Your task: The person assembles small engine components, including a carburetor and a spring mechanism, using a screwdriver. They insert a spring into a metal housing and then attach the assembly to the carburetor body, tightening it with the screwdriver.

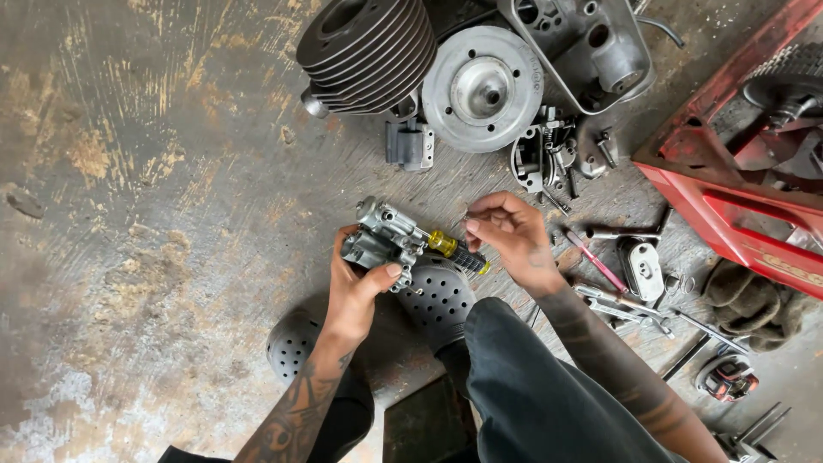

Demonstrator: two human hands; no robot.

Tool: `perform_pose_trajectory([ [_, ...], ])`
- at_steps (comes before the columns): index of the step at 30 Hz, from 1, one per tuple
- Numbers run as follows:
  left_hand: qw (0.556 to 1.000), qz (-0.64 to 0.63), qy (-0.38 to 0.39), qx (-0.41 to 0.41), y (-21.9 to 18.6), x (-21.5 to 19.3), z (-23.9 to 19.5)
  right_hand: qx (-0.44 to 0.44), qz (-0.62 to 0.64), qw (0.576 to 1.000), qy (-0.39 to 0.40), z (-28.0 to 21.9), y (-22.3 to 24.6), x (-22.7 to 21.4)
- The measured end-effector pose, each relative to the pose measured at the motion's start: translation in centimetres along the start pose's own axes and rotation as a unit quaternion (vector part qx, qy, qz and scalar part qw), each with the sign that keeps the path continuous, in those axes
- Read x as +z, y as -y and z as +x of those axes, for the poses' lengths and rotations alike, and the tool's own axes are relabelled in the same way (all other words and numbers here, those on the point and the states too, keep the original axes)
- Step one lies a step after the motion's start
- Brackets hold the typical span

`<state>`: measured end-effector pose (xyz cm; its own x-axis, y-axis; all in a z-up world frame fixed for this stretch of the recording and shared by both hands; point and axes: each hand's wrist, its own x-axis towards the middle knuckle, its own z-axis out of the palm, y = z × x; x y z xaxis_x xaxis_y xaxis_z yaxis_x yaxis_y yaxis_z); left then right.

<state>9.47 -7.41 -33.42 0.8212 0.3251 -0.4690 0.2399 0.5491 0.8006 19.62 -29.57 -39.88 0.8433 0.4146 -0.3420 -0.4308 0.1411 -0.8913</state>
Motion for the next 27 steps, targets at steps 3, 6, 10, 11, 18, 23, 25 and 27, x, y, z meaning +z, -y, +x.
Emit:
perform_pose_trajectory([
  [3, 1.0, -0.012, 0.003, -0.012, 0.2, 0.6, 0.5, 0.027, 0.064, 0.998, -0.011, -1.0, 4.4, 2.4],
  [6, 1.0, -0.014, 0.003, -0.003, -0.3, 1.9, 1.0, 0.03, 0.112, 0.993, -0.004, -1.5, 5.9, 3.1],
  [10, 0.999, -0.036, 0.006, -0.011, 0.2, 2.7, 1.3, -0.007, 0.033, 0.999, 0.01, -1.7, 8.1, 4.0],
  [11, 0.999, -0.038, 0.01, -0.02, 0.4, 2.8, 1.3, -0.032, -0.007, 0.999, 0.008, -1.7, 8.3, 4.1],
  [18, 0.997, -0.05, 0.027, -0.044, 0.7, 3.9, 1.4, -0.227, -0.268, 0.936, 0.025, -2.2, 8.4, 2.8],
  [23, 0.997, -0.047, 0.035, -0.05, 0.5, 4.5, 1.4, -0.313, -0.36, 0.878, 0.034, -2.5, 10.0, 5.1],
  [25, 0.997, -0.042, 0.035, -0.052, 0.8, 4.5, 1.3, -0.326, -0.36, 0.874, 0.031, -2.7, 10.1, 5.5],
  [27, 0.997, -0.045, 0.034, -0.057, 1.1, 4.5, 1.2, -0.342, -0.365, 0.865, 0.034, -2.7, 10.1, 5.6],
])
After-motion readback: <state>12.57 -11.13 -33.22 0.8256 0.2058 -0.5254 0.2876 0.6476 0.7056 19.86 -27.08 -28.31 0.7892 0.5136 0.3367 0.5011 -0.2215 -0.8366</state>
